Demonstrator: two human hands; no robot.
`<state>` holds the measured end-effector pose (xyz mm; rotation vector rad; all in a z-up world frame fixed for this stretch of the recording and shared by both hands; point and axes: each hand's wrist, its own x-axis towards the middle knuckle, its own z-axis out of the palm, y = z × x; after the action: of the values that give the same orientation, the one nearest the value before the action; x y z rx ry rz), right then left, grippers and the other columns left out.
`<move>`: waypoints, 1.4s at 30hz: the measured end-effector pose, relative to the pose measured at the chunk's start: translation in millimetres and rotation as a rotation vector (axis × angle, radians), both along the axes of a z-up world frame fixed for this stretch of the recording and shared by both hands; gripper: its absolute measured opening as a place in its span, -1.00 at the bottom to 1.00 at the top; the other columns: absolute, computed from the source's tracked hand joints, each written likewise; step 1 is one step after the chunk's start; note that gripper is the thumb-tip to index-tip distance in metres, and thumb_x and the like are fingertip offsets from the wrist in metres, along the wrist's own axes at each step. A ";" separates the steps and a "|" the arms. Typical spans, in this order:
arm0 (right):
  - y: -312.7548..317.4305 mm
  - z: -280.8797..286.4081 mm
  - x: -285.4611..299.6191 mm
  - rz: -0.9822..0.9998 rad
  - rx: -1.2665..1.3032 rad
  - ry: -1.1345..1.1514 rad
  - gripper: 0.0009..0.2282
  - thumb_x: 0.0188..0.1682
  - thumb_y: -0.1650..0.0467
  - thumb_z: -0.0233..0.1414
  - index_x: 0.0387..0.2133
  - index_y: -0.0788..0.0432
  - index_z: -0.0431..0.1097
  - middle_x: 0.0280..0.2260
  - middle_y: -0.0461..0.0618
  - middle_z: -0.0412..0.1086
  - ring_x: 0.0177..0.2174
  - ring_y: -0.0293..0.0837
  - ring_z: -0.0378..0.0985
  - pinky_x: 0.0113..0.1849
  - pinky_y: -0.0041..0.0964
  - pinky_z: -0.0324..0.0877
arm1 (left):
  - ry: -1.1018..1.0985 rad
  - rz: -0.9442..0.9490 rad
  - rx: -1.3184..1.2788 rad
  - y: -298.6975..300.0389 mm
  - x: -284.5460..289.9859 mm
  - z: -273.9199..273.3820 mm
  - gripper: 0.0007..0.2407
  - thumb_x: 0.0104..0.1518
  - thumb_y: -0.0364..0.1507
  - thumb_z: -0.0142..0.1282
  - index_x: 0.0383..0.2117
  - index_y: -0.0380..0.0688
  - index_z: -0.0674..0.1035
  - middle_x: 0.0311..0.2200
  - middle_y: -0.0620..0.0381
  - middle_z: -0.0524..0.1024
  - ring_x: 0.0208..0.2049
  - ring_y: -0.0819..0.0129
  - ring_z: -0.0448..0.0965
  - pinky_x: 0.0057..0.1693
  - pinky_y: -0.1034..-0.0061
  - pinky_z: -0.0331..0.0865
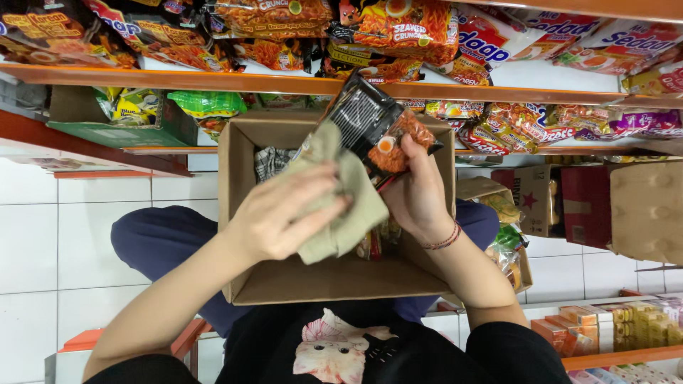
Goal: The person picks up packaged instant noodles from a convenience store shelf, wipes them with a cloth, scans the barcodes with a handheld scanner, and places the items into a cardboard box on the floor.
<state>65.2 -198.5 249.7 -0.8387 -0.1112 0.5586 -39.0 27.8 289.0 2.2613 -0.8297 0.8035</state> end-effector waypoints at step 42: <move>-95.6 28.0 21.8 -0.185 0.092 -0.080 -0.62 0.29 0.24 -0.10 0.27 0.21 0.25 0.17 0.02 0.38 0.13 -0.08 0.42 0.22 -0.10 0.29 | 0.578 -0.128 0.676 -28.7 10.5 -109.2 -0.65 -0.04 -0.26 0.24 -0.18 -0.22 0.65 0.03 -0.12 0.40 0.08 0.05 0.44 0.27 -0.37 0.03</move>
<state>86.9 -294.1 277.7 -0.7725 -0.1298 0.3439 -28.6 -0.9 179.9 2.7510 -1.0365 -0.2536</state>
